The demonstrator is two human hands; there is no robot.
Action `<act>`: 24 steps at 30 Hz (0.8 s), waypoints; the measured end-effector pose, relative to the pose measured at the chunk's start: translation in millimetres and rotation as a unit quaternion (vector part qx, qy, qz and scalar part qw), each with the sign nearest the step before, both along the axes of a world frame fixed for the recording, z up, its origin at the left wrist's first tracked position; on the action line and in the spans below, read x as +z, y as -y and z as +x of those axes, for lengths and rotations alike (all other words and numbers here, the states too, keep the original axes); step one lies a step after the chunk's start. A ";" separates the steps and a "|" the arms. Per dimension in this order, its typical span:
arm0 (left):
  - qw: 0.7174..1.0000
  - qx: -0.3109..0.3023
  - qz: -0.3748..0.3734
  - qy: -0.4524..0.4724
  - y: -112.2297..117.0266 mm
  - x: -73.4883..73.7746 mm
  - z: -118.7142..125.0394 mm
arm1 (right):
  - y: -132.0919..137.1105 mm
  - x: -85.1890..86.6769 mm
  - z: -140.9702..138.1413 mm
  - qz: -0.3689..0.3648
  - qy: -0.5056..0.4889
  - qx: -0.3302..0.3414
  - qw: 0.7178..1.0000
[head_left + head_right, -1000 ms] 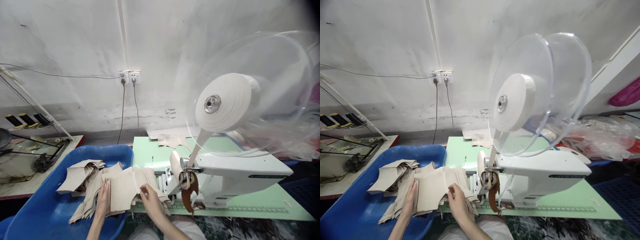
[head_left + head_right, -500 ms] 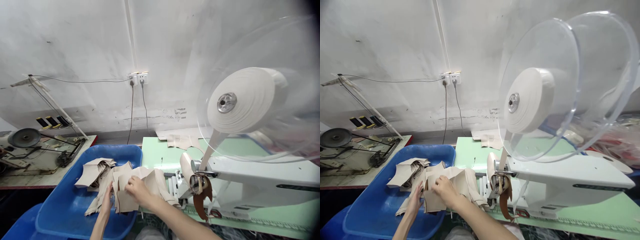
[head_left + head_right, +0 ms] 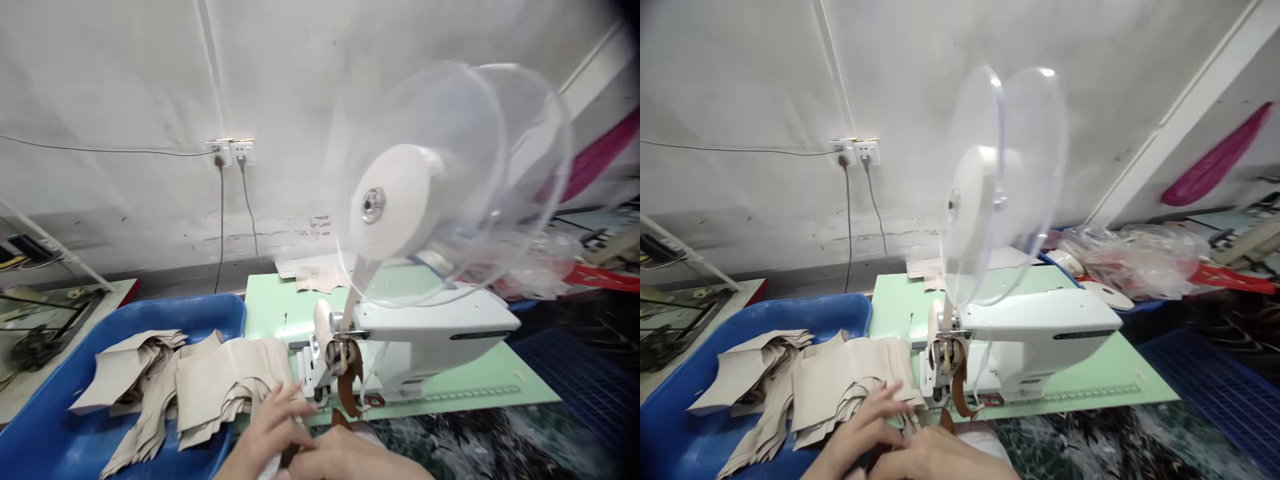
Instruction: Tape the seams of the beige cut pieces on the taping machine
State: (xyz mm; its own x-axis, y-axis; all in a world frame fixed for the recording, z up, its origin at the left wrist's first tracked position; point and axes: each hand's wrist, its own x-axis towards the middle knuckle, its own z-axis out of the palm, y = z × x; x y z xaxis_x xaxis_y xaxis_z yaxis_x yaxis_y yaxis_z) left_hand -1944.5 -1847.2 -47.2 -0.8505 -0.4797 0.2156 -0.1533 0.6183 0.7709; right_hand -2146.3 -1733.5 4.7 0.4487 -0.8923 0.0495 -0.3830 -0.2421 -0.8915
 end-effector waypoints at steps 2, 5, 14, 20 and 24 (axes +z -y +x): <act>0.998 -0.069 0.004 0.001 -10.8 8.7 -22.6 | -6.8 9.5 -12.3 0.036 -0.008 -0.052 0.998; 0.998 -0.034 0.056 0.014 -14.1 29.2 -38.3 | -22.0 16.8 -30.7 0.110 -0.016 -0.181 0.977; 0.958 0.143 0.247 0.029 -16.6 68.2 -108.9 | -17.6 1.3 -82.5 0.144 0.285 -0.410 0.855; 0.956 0.187 0.222 0.025 -7.6 55.1 -120.2 | -2.5 -29.1 -88.3 0.160 0.444 -0.423 0.773; 0.953 0.198 0.230 0.021 -3.7 49.1 -119.8 | 0.5 -25.5 -88.6 0.178 0.490 -0.406 0.751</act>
State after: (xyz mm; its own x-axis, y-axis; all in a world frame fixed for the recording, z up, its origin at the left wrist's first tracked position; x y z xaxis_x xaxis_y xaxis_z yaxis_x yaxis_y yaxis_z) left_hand -2064.2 -1843.5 1.9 -0.5870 -0.7998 -0.1252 -0.3401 0.1033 0.9347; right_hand -2234.9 -1734.0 -20.8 -0.3464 -0.8870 -0.3054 0.6057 0.0371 -0.7949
